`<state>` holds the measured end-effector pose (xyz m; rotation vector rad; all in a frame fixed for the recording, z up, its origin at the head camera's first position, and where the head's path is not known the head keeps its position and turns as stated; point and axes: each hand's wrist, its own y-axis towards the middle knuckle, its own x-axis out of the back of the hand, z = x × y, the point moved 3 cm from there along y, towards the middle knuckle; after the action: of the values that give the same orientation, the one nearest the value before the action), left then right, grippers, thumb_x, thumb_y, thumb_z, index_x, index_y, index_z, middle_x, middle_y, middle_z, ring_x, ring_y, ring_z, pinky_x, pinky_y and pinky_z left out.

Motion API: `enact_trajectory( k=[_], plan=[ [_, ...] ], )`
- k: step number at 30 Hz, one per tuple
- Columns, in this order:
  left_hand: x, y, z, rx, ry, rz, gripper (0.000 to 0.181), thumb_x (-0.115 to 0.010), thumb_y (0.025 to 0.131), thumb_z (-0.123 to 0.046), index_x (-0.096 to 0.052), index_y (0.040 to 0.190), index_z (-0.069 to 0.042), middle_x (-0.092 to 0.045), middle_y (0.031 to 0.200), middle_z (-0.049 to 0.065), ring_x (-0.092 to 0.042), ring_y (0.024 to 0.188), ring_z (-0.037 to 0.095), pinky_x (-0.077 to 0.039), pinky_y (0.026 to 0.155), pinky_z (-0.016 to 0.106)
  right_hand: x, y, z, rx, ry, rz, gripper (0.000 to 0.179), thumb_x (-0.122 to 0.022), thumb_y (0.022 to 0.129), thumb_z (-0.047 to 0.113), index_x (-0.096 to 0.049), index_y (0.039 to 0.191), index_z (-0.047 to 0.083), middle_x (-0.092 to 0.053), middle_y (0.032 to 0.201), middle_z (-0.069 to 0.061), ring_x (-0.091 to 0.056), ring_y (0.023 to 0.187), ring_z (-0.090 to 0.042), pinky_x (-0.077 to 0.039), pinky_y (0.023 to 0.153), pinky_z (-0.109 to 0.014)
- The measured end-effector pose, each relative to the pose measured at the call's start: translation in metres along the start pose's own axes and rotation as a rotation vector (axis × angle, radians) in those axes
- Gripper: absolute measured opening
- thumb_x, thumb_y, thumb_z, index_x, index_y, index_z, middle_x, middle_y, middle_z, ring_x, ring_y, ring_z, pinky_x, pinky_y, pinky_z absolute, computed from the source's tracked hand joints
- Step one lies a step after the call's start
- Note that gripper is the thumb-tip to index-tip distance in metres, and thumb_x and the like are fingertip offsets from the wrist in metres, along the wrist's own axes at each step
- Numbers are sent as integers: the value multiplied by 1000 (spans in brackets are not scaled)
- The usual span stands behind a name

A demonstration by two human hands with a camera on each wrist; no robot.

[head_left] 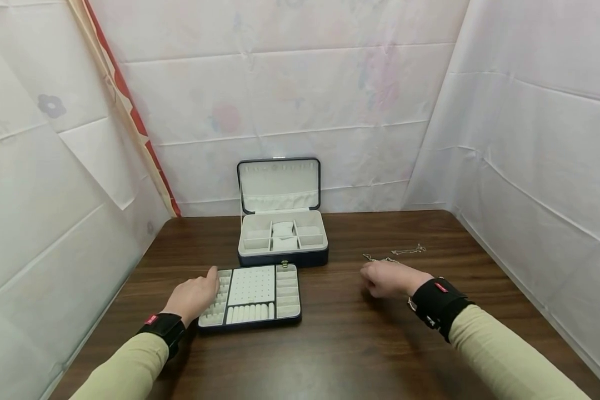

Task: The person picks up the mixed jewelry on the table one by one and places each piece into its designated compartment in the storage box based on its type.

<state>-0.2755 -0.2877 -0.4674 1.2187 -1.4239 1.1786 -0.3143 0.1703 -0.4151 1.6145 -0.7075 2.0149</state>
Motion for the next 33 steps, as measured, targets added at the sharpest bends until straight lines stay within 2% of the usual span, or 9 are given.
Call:
enact_trajectory(
  k=[7,15,19,25,33],
  plan=[
    [0,-1,0,-13,25,-8,59,-44,109,-29,-28,150,10,-65,124,29,-67,109,41,-52,93,61,7,8,8,-6,39,-23,23,-66,89,1,-52,81,17,-44,81,8,-41,67,-8,-36,58,-24],
    [1,-1,-2,-9,58,-12,59,-46,108,-27,-28,150,10,-67,119,27,-69,99,36,-54,89,59,13,19,24,74,115,-63,17,-63,90,0,-55,84,14,-47,81,7,-42,70,-7,-39,64,-24],
    [1,-1,-2,-9,64,-12,60,-47,108,-28,-29,150,11,-67,121,28,-69,100,37,-54,89,59,16,23,33,102,133,-77,17,-62,91,0,-55,83,14,-46,80,7,-41,69,-6,-38,63,-23],
    [0,0,-1,-6,62,-10,60,-47,108,-29,-28,151,10,-66,123,28,-68,102,37,-54,90,59,19,29,44,126,153,-93,19,-63,88,-1,-54,82,14,-46,80,7,-42,70,-6,-38,63,-22],
    [-2,1,-1,-30,74,-39,58,-46,108,-27,-30,150,11,-69,116,25,-70,93,31,-56,86,57,21,39,54,146,172,-102,20,-64,87,-1,-54,81,15,-47,80,7,-44,72,-5,-39,63,-22]
  ],
)
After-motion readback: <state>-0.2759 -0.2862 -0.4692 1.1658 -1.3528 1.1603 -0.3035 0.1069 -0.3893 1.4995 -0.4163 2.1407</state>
